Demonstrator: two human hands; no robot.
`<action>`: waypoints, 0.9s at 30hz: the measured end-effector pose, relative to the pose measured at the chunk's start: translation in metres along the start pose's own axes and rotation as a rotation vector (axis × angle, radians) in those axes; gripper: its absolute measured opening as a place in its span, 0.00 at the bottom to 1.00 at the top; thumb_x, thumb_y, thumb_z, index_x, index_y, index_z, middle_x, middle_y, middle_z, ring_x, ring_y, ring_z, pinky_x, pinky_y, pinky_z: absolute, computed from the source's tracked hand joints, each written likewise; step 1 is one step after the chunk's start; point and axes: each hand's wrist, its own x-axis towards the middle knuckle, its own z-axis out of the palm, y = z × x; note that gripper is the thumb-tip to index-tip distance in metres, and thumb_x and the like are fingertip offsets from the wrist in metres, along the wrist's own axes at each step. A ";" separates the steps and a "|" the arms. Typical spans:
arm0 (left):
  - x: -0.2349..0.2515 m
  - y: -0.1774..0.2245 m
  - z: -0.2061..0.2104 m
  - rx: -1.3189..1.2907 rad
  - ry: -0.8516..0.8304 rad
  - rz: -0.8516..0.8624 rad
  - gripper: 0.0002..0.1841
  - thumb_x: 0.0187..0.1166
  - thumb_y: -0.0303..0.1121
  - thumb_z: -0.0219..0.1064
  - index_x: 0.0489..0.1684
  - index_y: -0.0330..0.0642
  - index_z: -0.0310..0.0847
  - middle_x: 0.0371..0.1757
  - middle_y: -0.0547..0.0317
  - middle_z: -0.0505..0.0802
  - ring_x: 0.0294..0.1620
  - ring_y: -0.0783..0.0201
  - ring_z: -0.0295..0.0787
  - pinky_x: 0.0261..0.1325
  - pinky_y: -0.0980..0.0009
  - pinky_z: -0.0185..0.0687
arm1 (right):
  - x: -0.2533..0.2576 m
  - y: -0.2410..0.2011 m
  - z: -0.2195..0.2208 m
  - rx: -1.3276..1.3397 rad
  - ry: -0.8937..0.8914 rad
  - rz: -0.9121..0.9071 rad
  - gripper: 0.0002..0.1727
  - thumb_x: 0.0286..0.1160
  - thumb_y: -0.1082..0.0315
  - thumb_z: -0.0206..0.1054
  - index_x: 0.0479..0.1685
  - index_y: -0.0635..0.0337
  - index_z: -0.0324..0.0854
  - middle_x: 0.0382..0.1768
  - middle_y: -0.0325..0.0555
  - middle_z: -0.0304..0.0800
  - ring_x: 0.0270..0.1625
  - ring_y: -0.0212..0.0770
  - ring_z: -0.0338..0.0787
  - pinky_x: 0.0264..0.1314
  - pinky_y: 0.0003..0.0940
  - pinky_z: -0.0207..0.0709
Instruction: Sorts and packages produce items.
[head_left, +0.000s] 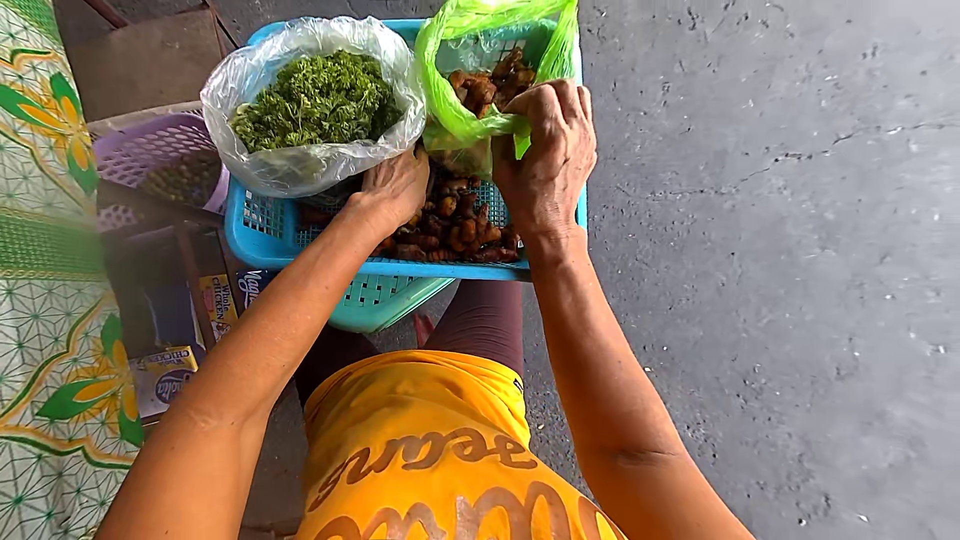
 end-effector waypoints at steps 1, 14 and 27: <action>0.001 0.001 -0.001 -0.018 -0.005 -0.006 0.20 0.85 0.28 0.58 0.72 0.28 0.76 0.79 0.34 0.77 0.78 0.35 0.75 0.78 0.39 0.68 | -0.001 0.001 0.000 0.003 -0.029 0.004 0.09 0.73 0.68 0.67 0.45 0.63 0.87 0.49 0.58 0.89 0.59 0.60 0.87 0.47 0.49 0.79; -0.005 -0.012 0.004 -0.202 -0.050 0.057 0.19 0.90 0.34 0.53 0.67 0.29 0.78 0.67 0.34 0.84 0.72 0.38 0.81 0.73 0.40 0.73 | -0.048 -0.024 -0.051 0.014 -0.615 0.087 0.14 0.80 0.59 0.67 0.38 0.62 0.87 0.31 0.56 0.89 0.35 0.61 0.91 0.30 0.61 0.75; -0.087 -0.072 0.003 -0.370 0.152 0.264 0.17 0.91 0.31 0.53 0.67 0.39 0.86 0.57 0.43 0.93 0.60 0.47 0.91 0.68 0.49 0.80 | 0.005 -0.040 -0.008 -0.386 -1.097 0.051 0.19 0.87 0.69 0.54 0.71 0.54 0.82 0.50 0.69 0.90 0.56 0.75 0.88 0.47 0.72 0.74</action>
